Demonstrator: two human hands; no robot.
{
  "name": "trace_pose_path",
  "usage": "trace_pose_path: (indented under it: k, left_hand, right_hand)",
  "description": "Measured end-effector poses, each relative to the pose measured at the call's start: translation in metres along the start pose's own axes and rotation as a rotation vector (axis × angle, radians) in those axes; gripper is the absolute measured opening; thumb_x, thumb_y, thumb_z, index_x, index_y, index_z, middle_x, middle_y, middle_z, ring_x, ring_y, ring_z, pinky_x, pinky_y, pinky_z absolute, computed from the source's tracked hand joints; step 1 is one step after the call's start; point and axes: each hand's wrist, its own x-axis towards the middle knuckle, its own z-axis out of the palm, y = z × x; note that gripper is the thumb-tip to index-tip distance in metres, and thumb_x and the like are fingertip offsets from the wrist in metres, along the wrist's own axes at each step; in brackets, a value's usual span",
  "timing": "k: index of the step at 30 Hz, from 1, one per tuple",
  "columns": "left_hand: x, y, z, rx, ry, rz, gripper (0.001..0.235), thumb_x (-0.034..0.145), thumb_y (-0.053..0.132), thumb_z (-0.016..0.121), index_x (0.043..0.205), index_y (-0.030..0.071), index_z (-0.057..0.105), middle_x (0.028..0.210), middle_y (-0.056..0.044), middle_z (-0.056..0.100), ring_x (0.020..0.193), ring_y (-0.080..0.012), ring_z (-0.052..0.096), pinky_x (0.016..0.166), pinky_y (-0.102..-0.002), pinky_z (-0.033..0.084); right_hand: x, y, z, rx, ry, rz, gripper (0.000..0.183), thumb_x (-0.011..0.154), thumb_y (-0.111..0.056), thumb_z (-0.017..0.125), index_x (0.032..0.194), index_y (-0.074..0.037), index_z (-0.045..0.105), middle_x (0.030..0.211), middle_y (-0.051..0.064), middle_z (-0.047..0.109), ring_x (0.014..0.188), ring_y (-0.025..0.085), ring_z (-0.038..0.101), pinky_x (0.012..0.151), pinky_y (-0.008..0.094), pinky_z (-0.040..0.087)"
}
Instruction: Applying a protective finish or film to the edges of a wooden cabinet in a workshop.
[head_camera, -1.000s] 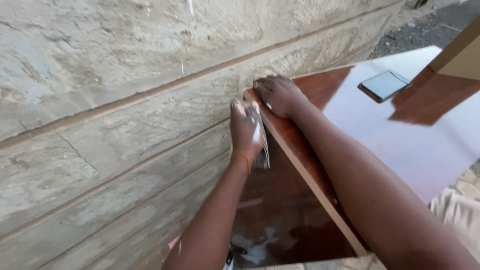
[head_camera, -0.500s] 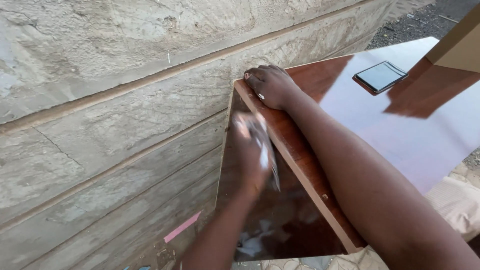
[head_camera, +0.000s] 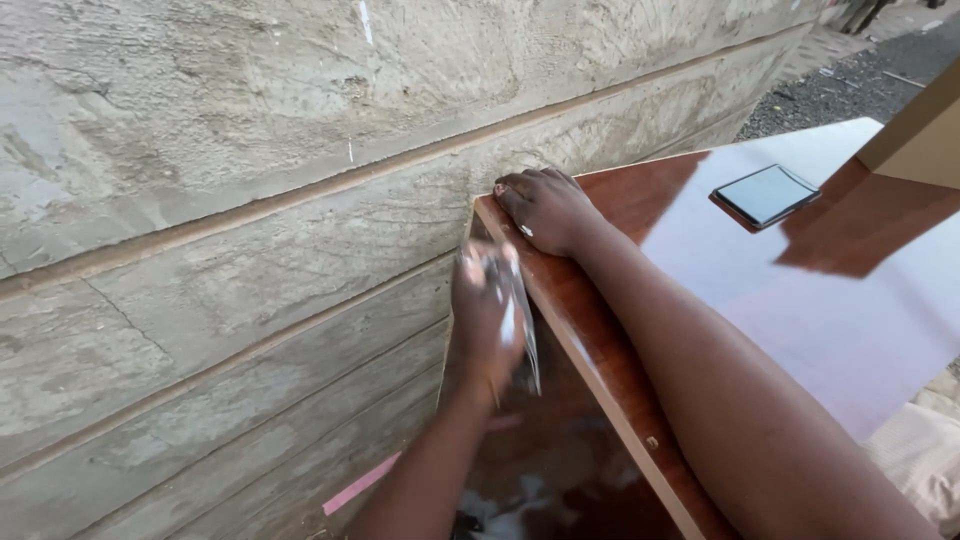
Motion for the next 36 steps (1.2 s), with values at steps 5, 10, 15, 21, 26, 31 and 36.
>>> trace_pose_path:
  k: [5, 10, 15, 21, 26, 31, 36]
  left_hand:
    - [0.1, -0.015, 0.007, 0.074, 0.081, 0.168, 0.018, 0.096, 0.02, 0.071, 0.096, 0.004, 0.063, 0.099, -0.016, 0.071, 0.107, -0.0138, 0.058, 0.096, -0.044, 0.048]
    - [0.087, -0.013, 0.007, 0.186, 0.233, 0.192, 0.024, 0.095, 0.028, 0.071, 0.09, 0.007, 0.061, 0.088, -0.016, 0.068, 0.093, -0.03, 0.069, 0.087, -0.042, 0.051]
    - [0.09, -0.056, 0.011, 0.105, 0.351, 0.231, 0.019, 0.096, 0.023, 0.071, 0.087, 0.01, 0.06, 0.086, -0.009, 0.066, 0.091, -0.0092, 0.061, 0.09, -0.03, 0.048]
    - [-0.003, -0.024, 0.003, 0.064, 0.2, 0.216, 0.024, 0.096, 0.015, 0.07, 0.109, -0.003, 0.062, 0.11, -0.025, 0.067, 0.115, -0.0273, 0.059, 0.105, -0.046, 0.044]
    - [0.061, -0.068, 0.005, -0.003, 0.101, 0.24, 0.019, 0.096, 0.016, 0.072, 0.106, 0.0, 0.067, 0.102, -0.015, 0.07, 0.105, -0.0191, 0.063, 0.101, -0.044, 0.047]
    - [-0.061, 0.023, -0.003, -0.007, 0.028, 0.045, 0.012, 0.102, 0.025, 0.06, 0.095, 0.016, 0.056, 0.089, -0.003, 0.06, 0.089, -0.0172, 0.057, 0.082, -0.036, 0.046]
    - [-0.196, 0.044, -0.012, -0.097, -0.111, -0.152, 0.017, 0.103, 0.022, 0.058, 0.088, 0.015, 0.052, 0.079, 0.001, 0.053, 0.076, -0.0107, 0.049, 0.074, -0.034, 0.047]
  right_hand:
    - [-0.003, -0.009, -0.009, 0.025, 0.0, 0.039, 0.043, 0.108, -0.044, 0.037, 0.127, -0.018, 0.066, 0.119, 0.015, 0.069, 0.126, 0.041, 0.058, 0.111, 0.053, 0.039]
    - [-0.01, -0.001, -0.007, -0.004, 0.043, -0.08, 0.042, 0.111, -0.036, 0.036, 0.12, -0.01, 0.068, 0.111, 0.02, 0.069, 0.116, 0.048, 0.06, 0.103, 0.056, 0.044]
    - [-0.001, 0.016, 0.002, 0.077, 0.056, -0.047, 0.04, 0.11, -0.039, 0.038, 0.12, -0.014, 0.067, 0.109, 0.016, 0.069, 0.118, 0.045, 0.06, 0.104, 0.056, 0.042]
    - [0.004, 0.015, 0.002, 0.057, -0.004, 0.035, 0.043, 0.11, -0.043, 0.036, 0.124, -0.016, 0.067, 0.116, 0.015, 0.069, 0.124, 0.043, 0.058, 0.111, 0.054, 0.039]
    - [0.006, 0.014, 0.005, 0.05, -0.014, 0.065, 0.046, 0.108, -0.046, 0.037, 0.127, -0.017, 0.067, 0.121, 0.013, 0.069, 0.129, 0.04, 0.056, 0.114, 0.054, 0.036]
    - [0.012, 0.02, 0.007, 0.026, 0.008, 0.042, 0.051, 0.107, -0.049, 0.034, 0.126, -0.016, 0.068, 0.128, 0.01, 0.069, 0.126, 0.037, 0.056, 0.11, 0.05, 0.035]
    - [0.003, 0.008, -0.002, 0.024, -0.01, 0.072, 0.057, 0.104, -0.05, 0.032, 0.129, -0.012, 0.067, 0.133, 0.012, 0.067, 0.122, 0.039, 0.057, 0.101, 0.051, 0.039]
